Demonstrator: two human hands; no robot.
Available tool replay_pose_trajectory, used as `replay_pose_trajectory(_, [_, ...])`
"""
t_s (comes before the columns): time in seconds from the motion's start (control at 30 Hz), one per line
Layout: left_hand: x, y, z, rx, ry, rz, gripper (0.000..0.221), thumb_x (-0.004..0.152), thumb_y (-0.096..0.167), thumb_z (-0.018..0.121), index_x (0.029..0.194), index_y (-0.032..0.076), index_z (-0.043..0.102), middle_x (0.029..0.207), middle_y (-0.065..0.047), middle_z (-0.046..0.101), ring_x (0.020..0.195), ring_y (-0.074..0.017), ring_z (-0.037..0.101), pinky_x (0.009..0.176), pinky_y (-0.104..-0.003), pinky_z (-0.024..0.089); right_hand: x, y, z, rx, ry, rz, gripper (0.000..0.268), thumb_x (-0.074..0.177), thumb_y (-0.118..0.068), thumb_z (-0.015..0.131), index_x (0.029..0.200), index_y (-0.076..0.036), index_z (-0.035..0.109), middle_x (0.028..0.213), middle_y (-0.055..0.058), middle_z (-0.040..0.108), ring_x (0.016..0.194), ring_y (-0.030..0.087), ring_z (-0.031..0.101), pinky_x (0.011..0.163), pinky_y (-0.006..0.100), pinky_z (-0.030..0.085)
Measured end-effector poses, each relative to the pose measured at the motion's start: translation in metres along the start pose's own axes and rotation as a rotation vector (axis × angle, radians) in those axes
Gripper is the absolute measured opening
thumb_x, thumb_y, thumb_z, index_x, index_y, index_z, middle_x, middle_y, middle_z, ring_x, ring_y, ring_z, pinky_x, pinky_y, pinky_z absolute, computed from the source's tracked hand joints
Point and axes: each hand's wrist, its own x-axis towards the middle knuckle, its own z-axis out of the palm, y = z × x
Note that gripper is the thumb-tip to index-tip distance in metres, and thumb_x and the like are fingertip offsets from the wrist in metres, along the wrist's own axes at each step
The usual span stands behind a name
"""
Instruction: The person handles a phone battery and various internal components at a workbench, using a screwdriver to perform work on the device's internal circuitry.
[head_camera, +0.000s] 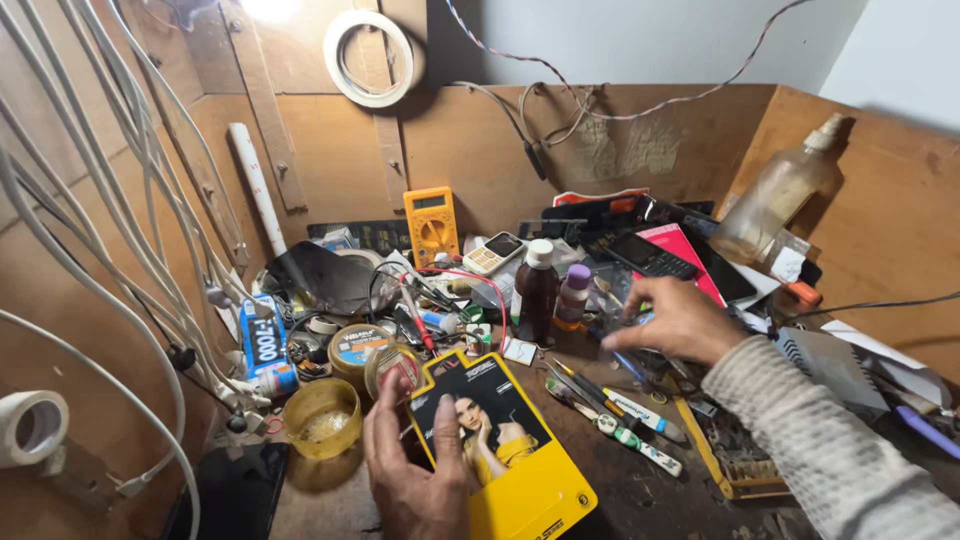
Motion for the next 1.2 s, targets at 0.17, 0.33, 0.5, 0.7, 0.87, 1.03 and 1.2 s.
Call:
replay_pose_trajectory(0.17, [-0.004,0.027,-0.001,-0.147,0.131,0.037,0.067,0.085,0.005,0.07,0.146,0.0,0.045,0.132,-0.014,0.061,0.112,-0.023,0.066,0.093,-0.035,0.056,-0.022,-0.011,-0.037,0.374,0.109,-0.053,0.037,0.066,-0.035,0.091,0.072,-0.003,0.073,0.076,0.002,0.075,0.073,0.011,0.066,0.071,0.029,0.051])
replay_pose_trajectory(0.33, [-0.005,0.058,0.011,-0.104,-0.008,0.255,0.06,0.086,0.001,0.072,0.144,0.001,0.054,0.127,-0.014,0.064,0.117,-0.021,0.067,0.095,-0.034,0.056,-0.064,-0.053,-0.057,0.696,0.027,0.057,0.022,0.074,-0.024,0.088,0.075,-0.005,0.076,0.067,-0.001,0.064,0.058,0.006,0.047,0.054,0.027,0.034])
replay_pose_trajectory(0.5, [-0.005,0.072,0.045,-0.481,-0.405,-0.237,0.035,0.088,0.007,0.076,0.123,0.001,0.073,0.091,-0.01,0.081,0.08,-0.0153,0.072,0.067,-0.026,0.056,-0.08,-0.08,-0.043,1.015,-0.138,0.188,0.032,0.082,-0.032,0.082,0.091,-0.002,0.076,0.059,-0.001,0.049,0.046,0.008,0.032,0.04,0.028,0.021])
replay_pose_trajectory(0.7, [0.009,0.059,0.037,-0.719,-0.323,-0.426,0.033,0.092,0.006,0.071,0.121,-0.009,0.071,0.087,-0.011,0.079,0.073,-0.0161,0.073,0.062,-0.028,0.058,-0.072,-0.074,-0.033,1.309,-0.024,0.421,0.061,0.09,-0.057,0.057,0.102,0.002,0.067,0.069,-0.003,0.04,0.053,0.008,0.034,0.046,0.026,0.03])
replay_pose_trajectory(0.87, [0.012,0.059,0.033,-0.825,-0.319,-0.559,0.045,0.085,0.002,0.07,0.129,0.0,0.064,0.088,-0.012,0.078,0.074,-0.0175,0.075,0.068,-0.03,0.062,-0.046,-0.06,0.006,1.513,-0.233,0.503,0.061,0.093,-0.055,0.051,0.1,0.003,0.067,0.073,0.001,0.046,0.06,0.011,0.041,0.052,0.028,0.04])
replay_pose_trajectory(1.03, [0.014,0.05,0.028,-0.869,-0.33,-0.622,0.04,0.086,0.001,0.072,0.126,-0.008,0.069,0.095,-0.013,0.079,0.077,-0.0157,0.074,0.072,-0.03,0.062,-0.038,-0.062,0.019,1.515,-0.286,0.321,0.023,0.094,-0.018,0.063,0.104,0.002,0.065,0.094,0.005,0.064,0.08,0.017,0.064,0.074,0.036,0.06])
replay_pose_trajectory(1.2, [0.017,0.049,0.022,-0.791,-0.331,-0.68,0.039,0.085,0.002,0.072,0.123,-0.008,0.068,0.095,-0.017,0.079,0.079,-0.0196,0.077,0.073,-0.032,0.064,-0.047,-0.088,0.002,1.481,-0.245,0.262,0.023,0.092,-0.011,0.066,0.112,0.0,0.07,0.103,0.012,0.072,0.087,0.02,0.07,0.079,0.041,0.06])
